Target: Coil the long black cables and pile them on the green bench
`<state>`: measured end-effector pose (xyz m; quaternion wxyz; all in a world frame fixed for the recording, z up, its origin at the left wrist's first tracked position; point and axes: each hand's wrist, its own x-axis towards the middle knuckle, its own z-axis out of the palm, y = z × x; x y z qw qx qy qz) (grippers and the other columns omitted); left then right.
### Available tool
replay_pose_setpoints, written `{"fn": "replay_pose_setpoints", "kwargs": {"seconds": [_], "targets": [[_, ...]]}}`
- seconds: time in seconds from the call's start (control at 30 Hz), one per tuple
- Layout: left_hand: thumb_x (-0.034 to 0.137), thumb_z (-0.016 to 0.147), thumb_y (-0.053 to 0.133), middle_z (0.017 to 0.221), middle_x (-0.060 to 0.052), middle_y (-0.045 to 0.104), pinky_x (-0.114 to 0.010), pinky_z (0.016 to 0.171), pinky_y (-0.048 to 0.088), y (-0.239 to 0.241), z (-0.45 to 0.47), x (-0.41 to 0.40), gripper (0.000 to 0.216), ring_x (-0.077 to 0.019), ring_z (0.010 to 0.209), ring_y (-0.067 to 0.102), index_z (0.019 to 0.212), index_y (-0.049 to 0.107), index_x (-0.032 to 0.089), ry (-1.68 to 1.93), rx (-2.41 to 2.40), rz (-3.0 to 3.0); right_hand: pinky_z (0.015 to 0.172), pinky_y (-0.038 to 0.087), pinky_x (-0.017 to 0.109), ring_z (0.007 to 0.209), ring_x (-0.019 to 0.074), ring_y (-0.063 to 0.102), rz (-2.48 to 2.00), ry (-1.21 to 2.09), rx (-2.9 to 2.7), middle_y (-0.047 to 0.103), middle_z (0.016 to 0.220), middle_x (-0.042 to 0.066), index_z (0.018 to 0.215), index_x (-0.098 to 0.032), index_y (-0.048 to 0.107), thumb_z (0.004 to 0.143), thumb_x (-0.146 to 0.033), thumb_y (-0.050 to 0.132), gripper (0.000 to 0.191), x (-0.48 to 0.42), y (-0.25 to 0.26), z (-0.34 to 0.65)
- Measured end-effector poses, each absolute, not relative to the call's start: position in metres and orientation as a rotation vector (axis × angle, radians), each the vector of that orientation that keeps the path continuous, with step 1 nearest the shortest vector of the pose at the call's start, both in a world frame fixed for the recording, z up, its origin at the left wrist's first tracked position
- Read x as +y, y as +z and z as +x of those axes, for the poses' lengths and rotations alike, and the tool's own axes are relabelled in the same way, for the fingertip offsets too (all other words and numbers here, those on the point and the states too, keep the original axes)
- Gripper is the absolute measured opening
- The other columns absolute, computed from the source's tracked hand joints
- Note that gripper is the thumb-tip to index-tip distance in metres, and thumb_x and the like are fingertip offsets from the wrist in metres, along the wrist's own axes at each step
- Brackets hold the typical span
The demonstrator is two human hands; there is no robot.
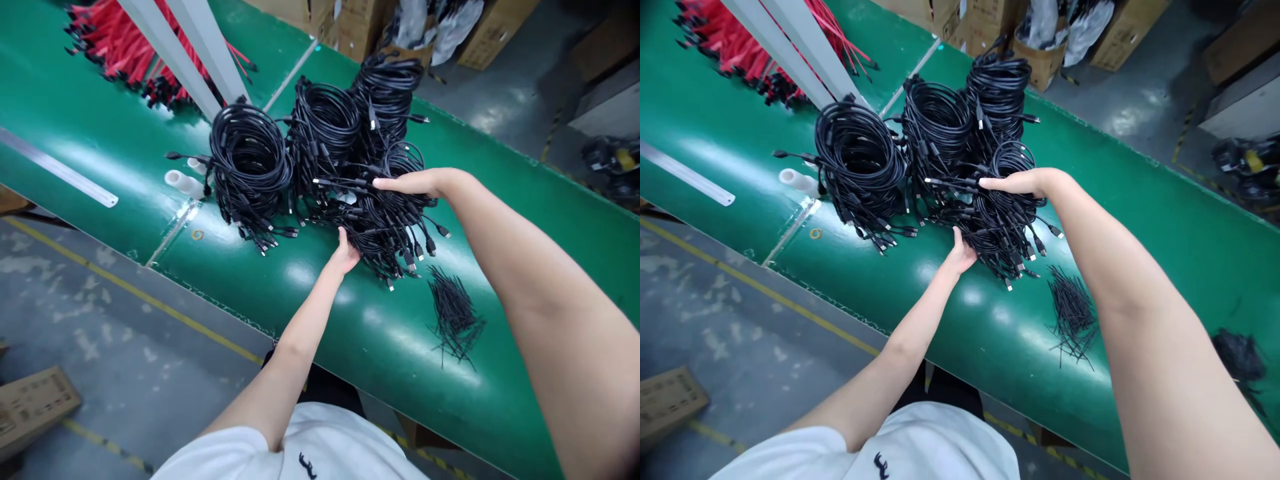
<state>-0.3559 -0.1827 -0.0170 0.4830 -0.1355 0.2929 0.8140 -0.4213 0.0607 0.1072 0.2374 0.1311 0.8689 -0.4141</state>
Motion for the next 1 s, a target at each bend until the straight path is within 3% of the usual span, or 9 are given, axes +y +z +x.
{"fn": "replay_pose_setpoints", "kwargs": {"seconds": [0.17,0.27,0.4,0.6,0.77,0.87,1.0], "targets": [[0.043,0.095,0.057,0.131,-0.009,0.069,-0.040,0.117,0.037,-0.011,-0.334,-0.197,0.042,-0.0246,0.137,0.053,0.127,0.066,0.017,1.944,1.127,-0.365,0.111,0.044,0.056,0.130,0.0324,0.056,0.274,-1.159,1.986,0.072,0.119,0.008,0.108,-0.024,0.074,0.077,-0.071,0.067,0.057,0.037,0.119,-0.391],[0.037,0.095,0.057,0.130,-0.009,0.070,-0.042,0.116,0.039,0.000,-0.328,-0.197,0.039,-0.0244,0.134,0.055,0.126,0.067,0.017,1.941,1.110,-0.403,0.110,0.047,0.053,0.127,0.0328,0.059,0.356,-1.126,1.817,0.073,0.118,0.010,0.107,-0.023,0.075,0.080,-0.072,0.063,0.057,0.027,0.127,-0.380],[0.032,0.092,0.060,0.128,-0.009,0.071,-0.041,0.118,0.036,0.014,-0.322,-0.189,0.036,-0.0237,0.135,0.055,0.124,0.067,0.017,1.968,1.073,-0.467,0.109,0.050,0.052,0.120,0.0328,0.064,0.355,-1.174,1.856,0.076,0.109,0.007,0.104,-0.028,0.075,0.072,-0.072,0.070,0.055,0.031,0.128,-0.373],[0.028,0.086,0.069,0.134,-0.006,0.066,-0.039,0.121,0.031,0.027,-0.307,-0.180,0.032,-0.0230,0.140,0.048,0.117,0.066,0.020,2.058,1.366,-0.491,0.104,0.054,0.050,0.105,0.0316,0.071,0.439,-1.217,1.771,0.078,0.098,0.007,0.100,-0.027,0.076,0.068,-0.079,0.067,0.061,0.046,0.129,-0.357],[0.027,0.084,0.069,0.120,-0.008,0.073,-0.042,0.116,0.039,0.020,-0.318,-0.181,0.029,-0.0252,0.129,0.059,0.111,0.068,0.016,2.145,1.008,-0.456,0.098,0.056,0.050,0.092,0.0306,0.074,0.469,-1.174,1.688,0.078,0.092,0.008,0.089,-0.026,0.076,0.063,-0.076,0.073,0.057,0.061,0.125,-0.366],[0.030,0.087,0.066,0.108,-0.009,0.077,-0.044,0.115,0.042,0.010,-0.329,-0.176,0.025,-0.0263,0.124,0.063,0.104,0.070,0.013,2.081,0.734,-0.532,0.100,0.053,0.048,0.093,0.0282,0.074,0.608,-1.185,1.632,0.078,0.093,0.010,0.091,-0.021,0.075,0.075,-0.065,0.069,0.047,0.062,0.119,-0.378],[0.035,0.094,0.058,0.106,-0.010,0.078,-0.043,0.115,0.042,0.008,-0.331,-0.162,0.026,-0.0257,0.125,0.063,0.099,0.071,0.013,2.116,0.581,-0.654,0.103,0.050,0.043,0.102,0.0255,0.071,0.773,-1.246,1.623,0.077,0.099,0.014,0.094,-0.014,0.074,0.092,-0.043,0.051,0.037,0.055,0.123,-0.379]]}}
